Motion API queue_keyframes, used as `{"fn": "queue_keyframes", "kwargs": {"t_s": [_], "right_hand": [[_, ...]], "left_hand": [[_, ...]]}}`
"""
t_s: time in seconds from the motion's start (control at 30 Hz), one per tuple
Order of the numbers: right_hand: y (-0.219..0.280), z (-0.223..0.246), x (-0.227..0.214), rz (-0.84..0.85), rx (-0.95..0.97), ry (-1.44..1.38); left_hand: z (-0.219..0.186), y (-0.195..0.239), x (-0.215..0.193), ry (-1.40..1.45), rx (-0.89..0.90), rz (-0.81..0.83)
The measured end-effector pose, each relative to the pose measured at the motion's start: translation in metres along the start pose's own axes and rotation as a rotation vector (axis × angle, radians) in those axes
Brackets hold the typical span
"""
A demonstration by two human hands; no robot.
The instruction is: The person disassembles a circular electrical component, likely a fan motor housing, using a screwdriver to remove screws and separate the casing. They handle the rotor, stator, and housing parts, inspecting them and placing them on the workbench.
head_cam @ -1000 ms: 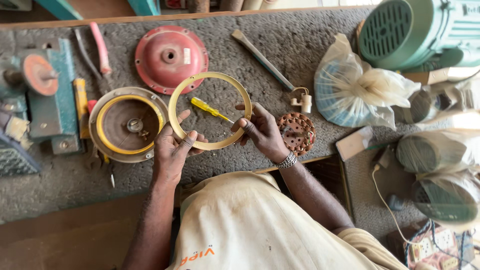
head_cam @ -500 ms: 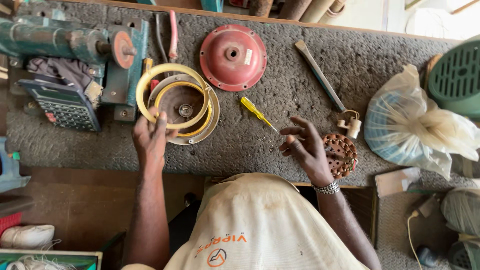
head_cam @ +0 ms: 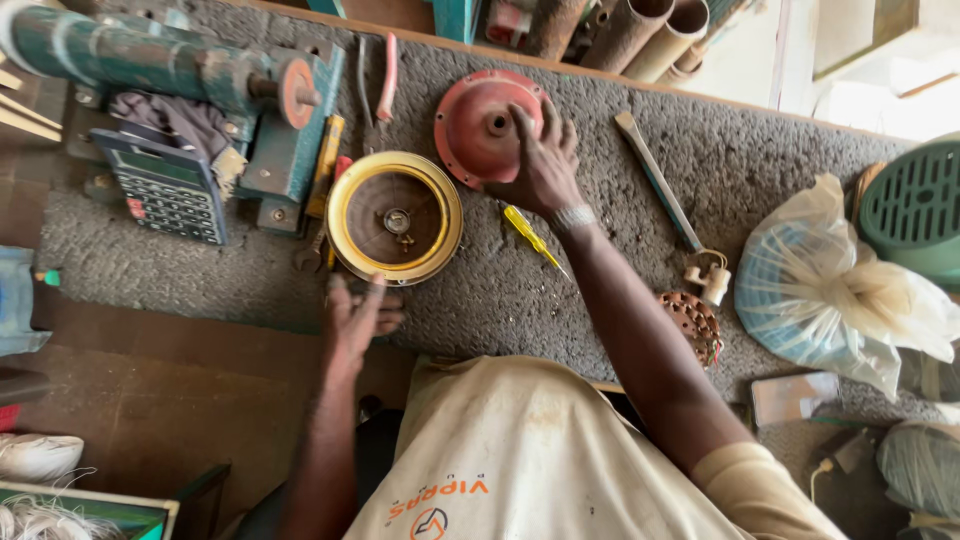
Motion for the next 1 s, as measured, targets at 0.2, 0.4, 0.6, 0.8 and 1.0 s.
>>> {"fn": "queue_keyframes", "kwargs": {"t_s": [0.2, 0.4, 0.6, 0.8, 1.0], "right_hand": [[-0.024, 0.025, 0.025, 0.080, -0.278, 0.353], [-0.018, 0.007, 0.038, -0.156, -0.494, 0.370], [-0.027, 0.006, 0.024, -0.116, -0.364, 0.337], [-0.063, -0.023, -0.040, -0.004, -0.103, -0.077], [-0.034, -0.032, -0.070, 0.095, -0.027, -1.258]], "left_hand": [[0.016, -0.015, 0.040, 0.542, 0.181, -0.017], [0.006, -0.020, 0.045, 0.613, 0.260, 0.009], [-0.010, -0.022, 0.042, 0.557, 0.261, 0.037], [-0.009, -0.018, 0.039, 0.549, 0.301, 0.103], [-0.003, -0.028, 0.040, 0.524, 0.299, 0.079]]}}
Point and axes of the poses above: each hand's wrist, its own y-axis away from the middle knuckle, its own x-axis out of the palm, z = x × y, the point moved 4 cm from there along -y, towards the middle knuckle, and after that the axes turned 6 degrees about x, right-handed, at the moved point
